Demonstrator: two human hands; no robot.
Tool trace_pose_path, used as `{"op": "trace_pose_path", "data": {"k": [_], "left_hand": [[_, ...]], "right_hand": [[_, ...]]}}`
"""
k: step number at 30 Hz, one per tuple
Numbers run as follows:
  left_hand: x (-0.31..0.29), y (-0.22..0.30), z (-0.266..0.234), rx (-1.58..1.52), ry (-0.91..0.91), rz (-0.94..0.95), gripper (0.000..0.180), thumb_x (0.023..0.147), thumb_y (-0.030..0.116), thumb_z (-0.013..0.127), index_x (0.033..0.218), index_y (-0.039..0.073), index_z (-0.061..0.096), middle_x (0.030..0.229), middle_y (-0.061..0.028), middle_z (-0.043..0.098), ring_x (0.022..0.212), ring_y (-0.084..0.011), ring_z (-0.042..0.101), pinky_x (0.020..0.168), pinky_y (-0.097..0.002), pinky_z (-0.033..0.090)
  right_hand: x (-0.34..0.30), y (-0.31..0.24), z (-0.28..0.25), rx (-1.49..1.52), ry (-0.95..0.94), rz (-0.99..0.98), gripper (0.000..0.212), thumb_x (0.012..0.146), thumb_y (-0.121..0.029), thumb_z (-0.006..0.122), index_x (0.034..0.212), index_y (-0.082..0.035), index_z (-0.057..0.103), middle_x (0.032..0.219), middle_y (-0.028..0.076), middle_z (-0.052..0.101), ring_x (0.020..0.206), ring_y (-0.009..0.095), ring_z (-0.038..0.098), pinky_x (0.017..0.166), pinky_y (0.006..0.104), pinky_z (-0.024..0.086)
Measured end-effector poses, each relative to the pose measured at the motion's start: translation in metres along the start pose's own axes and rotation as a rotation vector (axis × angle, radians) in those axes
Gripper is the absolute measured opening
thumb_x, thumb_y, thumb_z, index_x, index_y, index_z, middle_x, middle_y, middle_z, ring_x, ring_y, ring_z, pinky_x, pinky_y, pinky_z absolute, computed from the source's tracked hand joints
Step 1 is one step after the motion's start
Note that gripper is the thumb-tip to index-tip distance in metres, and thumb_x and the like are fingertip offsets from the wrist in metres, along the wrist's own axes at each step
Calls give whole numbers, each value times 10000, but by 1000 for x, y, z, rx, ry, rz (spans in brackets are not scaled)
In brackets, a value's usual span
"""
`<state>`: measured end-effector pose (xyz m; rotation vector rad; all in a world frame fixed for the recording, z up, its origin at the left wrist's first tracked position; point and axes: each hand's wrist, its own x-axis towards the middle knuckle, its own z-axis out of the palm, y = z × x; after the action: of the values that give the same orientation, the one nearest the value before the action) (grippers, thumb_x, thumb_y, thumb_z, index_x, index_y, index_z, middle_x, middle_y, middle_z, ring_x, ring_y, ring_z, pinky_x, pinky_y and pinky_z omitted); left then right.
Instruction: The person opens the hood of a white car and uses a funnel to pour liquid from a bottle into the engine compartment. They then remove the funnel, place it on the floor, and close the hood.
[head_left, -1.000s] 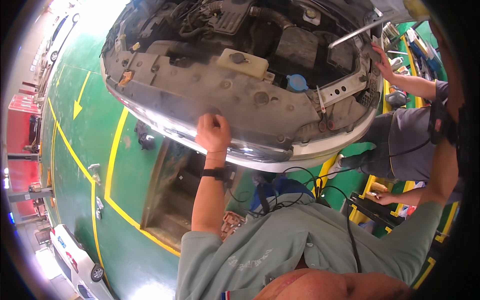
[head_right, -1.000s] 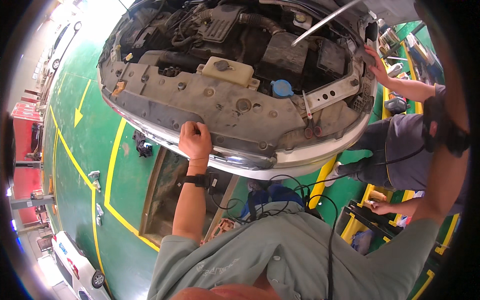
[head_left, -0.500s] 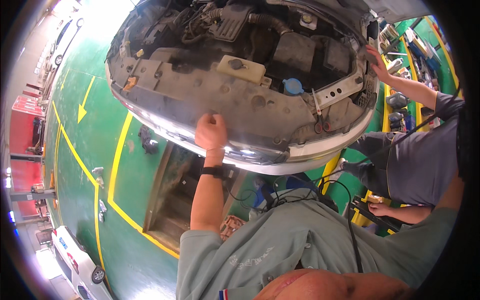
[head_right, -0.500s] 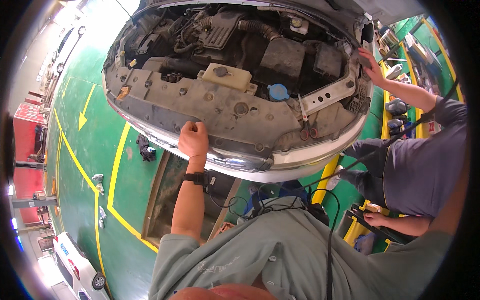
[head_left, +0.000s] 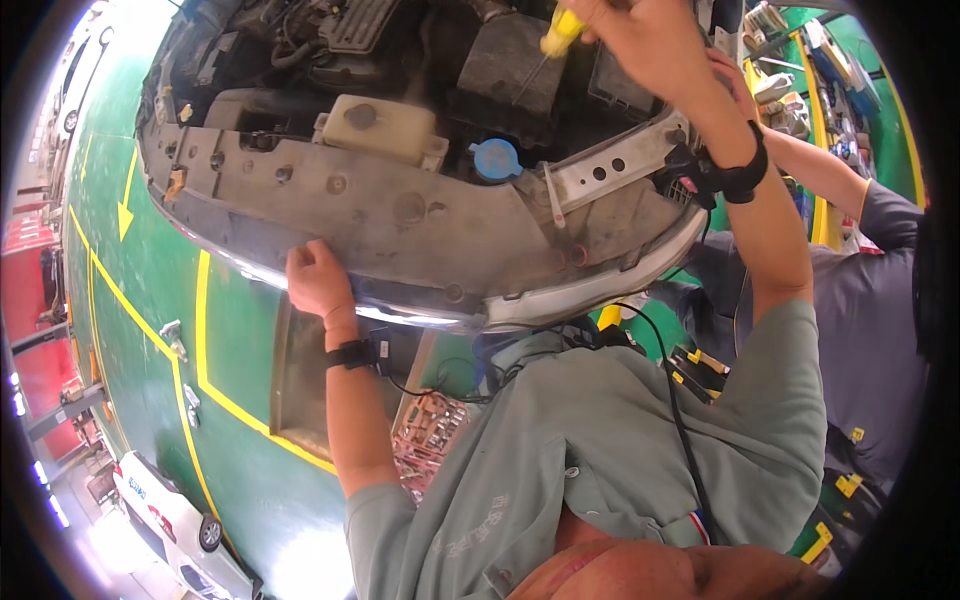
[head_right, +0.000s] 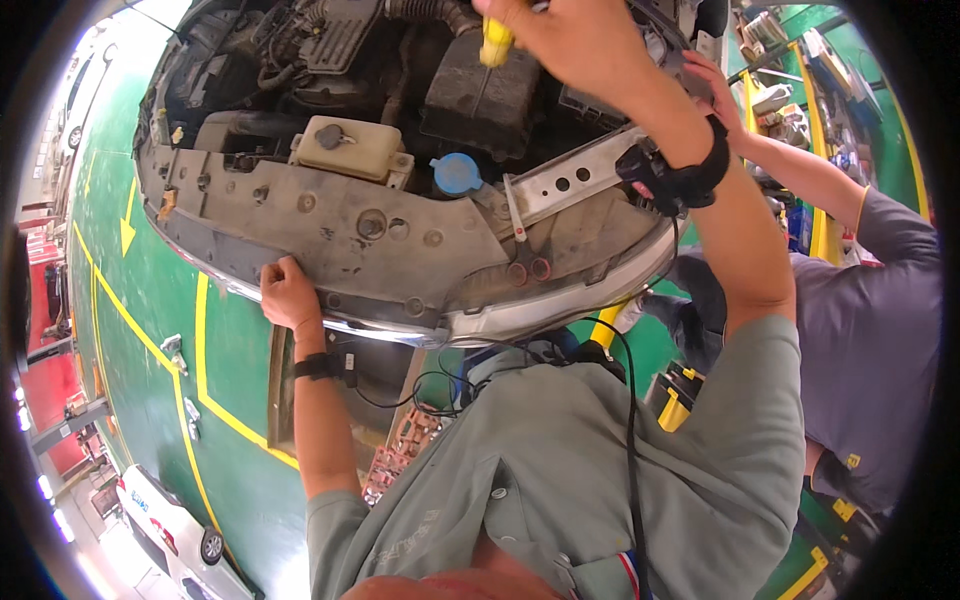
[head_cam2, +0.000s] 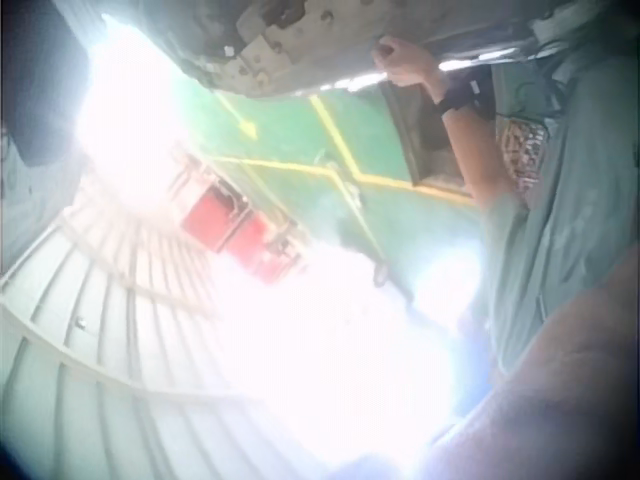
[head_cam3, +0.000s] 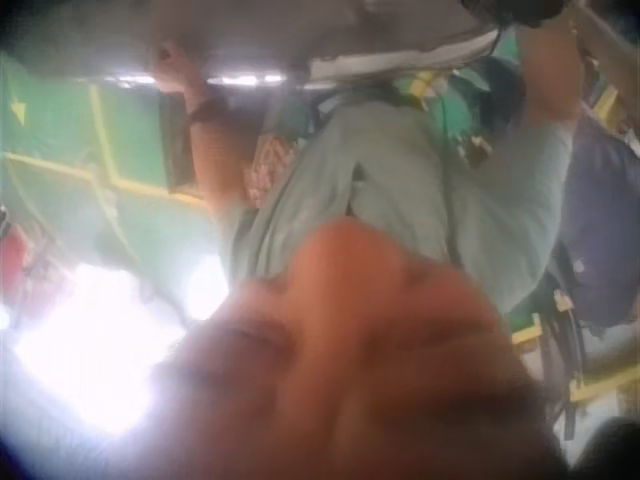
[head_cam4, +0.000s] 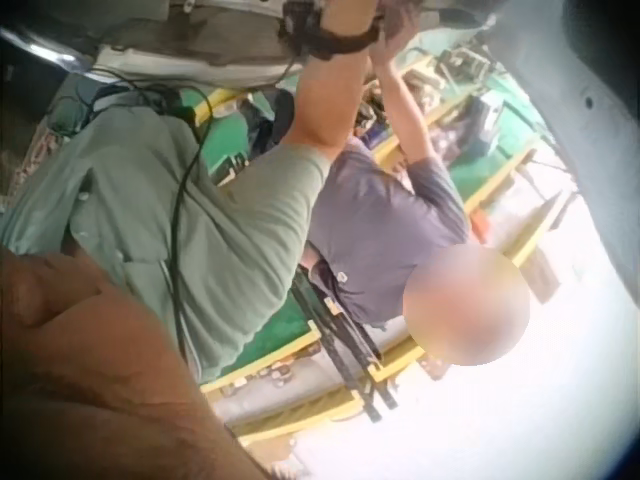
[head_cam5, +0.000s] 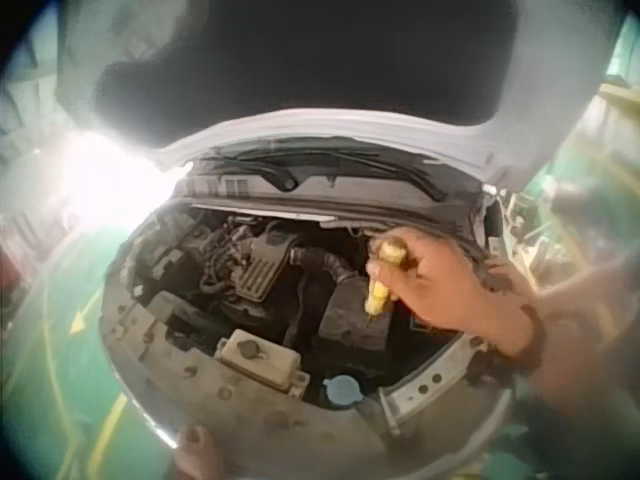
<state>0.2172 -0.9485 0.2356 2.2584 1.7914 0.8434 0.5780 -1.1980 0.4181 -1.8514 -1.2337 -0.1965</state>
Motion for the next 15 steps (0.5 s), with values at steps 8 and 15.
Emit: {"op": "trace_pose_path", "data": {"k": [8, 15], "left_hand": [[5, -4, 0, 17, 2, -38, 311, 850, 313, 604, 639, 84, 587, 629, -102, 622, 575, -326, 572, 564, -469, 414], [3, -6, 4, -16, 14, -36, 323, 854, 301, 617, 631, 72, 565, 601, -102, 582, 558, -317, 525, 572, -463, 405]], "right_hand": [[-44, 53, 41, 21, -203, 96, 223, 1003, -259, 626, 1114, -66, 614, 856, 121, 739, 770, 279, 736, 660, 356, 570], [-54, 91, 60, 54, -340, 176, 256, 1001, -273, 638, 1144, -80, 548, 903, 138, 737, 817, 309, 733, 688, 372, 569]]}}
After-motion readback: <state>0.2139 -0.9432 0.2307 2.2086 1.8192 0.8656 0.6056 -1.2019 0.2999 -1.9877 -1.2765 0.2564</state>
